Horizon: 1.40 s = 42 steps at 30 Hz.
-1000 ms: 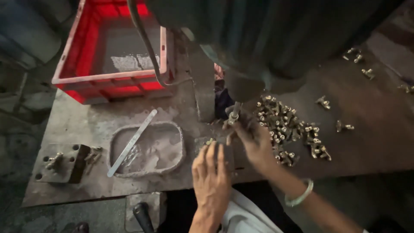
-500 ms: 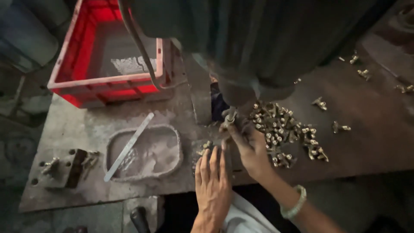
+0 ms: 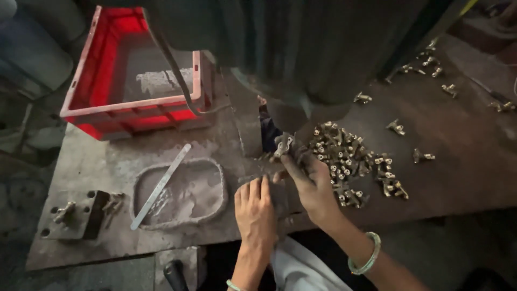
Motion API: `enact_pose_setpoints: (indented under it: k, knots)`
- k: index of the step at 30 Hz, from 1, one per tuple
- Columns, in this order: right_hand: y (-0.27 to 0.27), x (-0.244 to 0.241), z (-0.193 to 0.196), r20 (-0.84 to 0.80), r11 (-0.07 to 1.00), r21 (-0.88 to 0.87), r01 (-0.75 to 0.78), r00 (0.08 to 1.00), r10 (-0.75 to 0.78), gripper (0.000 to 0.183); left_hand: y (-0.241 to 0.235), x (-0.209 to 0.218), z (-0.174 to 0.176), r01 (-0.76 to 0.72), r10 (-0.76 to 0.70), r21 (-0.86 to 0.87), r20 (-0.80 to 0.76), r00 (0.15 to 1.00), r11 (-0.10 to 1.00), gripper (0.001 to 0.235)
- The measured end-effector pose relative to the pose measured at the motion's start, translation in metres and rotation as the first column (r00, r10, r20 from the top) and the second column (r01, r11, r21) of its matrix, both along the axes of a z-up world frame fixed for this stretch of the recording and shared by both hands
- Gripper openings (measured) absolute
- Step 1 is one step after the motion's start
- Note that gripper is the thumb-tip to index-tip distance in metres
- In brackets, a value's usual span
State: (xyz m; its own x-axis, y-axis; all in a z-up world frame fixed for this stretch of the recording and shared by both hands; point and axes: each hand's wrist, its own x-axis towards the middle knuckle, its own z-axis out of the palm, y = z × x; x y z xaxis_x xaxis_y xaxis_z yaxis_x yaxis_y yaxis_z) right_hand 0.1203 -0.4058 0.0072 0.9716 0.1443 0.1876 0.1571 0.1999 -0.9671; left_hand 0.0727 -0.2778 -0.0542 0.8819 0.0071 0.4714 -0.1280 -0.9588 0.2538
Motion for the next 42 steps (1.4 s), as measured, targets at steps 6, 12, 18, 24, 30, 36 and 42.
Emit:
enact_pose_setpoints:
  k: [6,12,18,24,30,36,42]
  knots:
    - [0.005,0.0,-0.001,0.014,0.997,0.074,-0.001,1.0,0.0,0.016,0.001,-0.005,-0.001,0.036,-0.033,-0.061,0.052,0.998,0.997,0.057]
    - [-0.014,0.017,0.012,-0.164,0.994,-0.073,-0.08,0.984,0.067,0.025,0.002,-0.01,-0.003,0.039,-0.034,-0.068,0.077,0.996,0.997,0.054]
    - [-0.001,0.007,-0.007,-0.044,0.999,0.044,-0.025,0.999,0.027,0.03,0.0,-0.01,-0.01,0.051,-0.041,-0.074,0.131,0.99,0.996,0.054]
    - [-0.006,0.017,-0.025,-0.046,0.982,0.162,-0.101,0.993,0.11,0.021,0.002,-0.007,-0.001,0.07,-0.055,-0.088,0.159,0.986,0.994,0.058]
    - [-0.001,0.015,-0.012,-0.113,0.989,0.143,-0.046,0.992,0.063,0.022,-0.001,-0.007,-0.003,0.062,-0.045,-0.109,0.15,0.988,0.992,0.06]
    - [-0.002,0.011,0.001,-0.079,0.992,0.117,-0.052,0.995,0.062,0.022,0.0,-0.009,-0.009,0.047,-0.033,-0.089,0.158,0.987,0.995,0.058]
    - [-0.004,0.01,0.009,-0.082,0.999,-0.047,-0.011,0.997,0.007,0.025,0.0,-0.013,-0.015,0.057,-0.039,-0.1,0.17,0.985,0.993,0.057]
